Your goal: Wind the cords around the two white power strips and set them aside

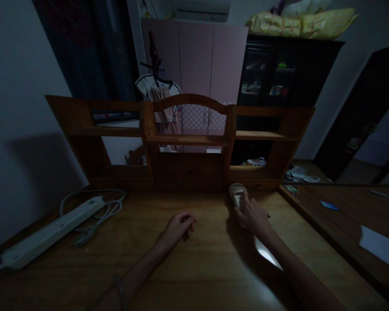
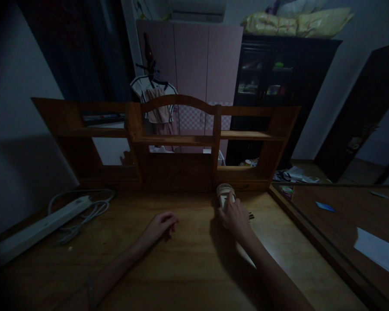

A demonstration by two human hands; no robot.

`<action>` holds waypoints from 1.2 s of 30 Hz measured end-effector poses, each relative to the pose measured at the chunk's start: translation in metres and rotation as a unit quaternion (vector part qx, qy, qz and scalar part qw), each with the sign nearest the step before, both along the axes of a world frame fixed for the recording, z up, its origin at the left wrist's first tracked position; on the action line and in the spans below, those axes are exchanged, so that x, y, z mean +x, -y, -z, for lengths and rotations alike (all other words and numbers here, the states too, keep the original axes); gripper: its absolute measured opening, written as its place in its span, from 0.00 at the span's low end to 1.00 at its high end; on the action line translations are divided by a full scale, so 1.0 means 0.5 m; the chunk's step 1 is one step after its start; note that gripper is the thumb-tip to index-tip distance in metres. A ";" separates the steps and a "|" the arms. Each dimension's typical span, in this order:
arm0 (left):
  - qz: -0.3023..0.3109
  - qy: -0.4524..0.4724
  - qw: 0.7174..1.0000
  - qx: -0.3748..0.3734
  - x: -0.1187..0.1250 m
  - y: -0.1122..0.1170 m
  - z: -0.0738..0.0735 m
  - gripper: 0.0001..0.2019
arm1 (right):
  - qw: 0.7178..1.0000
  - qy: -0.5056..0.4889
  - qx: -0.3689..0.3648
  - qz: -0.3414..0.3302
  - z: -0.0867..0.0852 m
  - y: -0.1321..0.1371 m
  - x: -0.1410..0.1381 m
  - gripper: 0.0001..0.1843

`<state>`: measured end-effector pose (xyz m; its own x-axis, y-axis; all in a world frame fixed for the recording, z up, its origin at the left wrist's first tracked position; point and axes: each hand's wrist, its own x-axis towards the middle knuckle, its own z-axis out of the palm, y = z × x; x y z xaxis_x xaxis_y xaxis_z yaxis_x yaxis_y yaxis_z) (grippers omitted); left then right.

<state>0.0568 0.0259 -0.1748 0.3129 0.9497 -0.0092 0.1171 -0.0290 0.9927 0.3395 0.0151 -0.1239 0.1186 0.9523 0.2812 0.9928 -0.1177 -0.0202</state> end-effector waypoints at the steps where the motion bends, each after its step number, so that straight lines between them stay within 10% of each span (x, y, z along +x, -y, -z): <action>1: 0.000 -0.001 1.000 0.000 0.001 0.001 -0.001 0.17 | 1.000 -0.010 -0.004 0.005 0.000 -0.003 0.004 0.41; 36: 0.000 0.009 1.000 -0.017 0.003 0.002 -0.003 0.12 | 0.998 0.025 0.054 0.004 0.013 -0.015 -0.035 0.38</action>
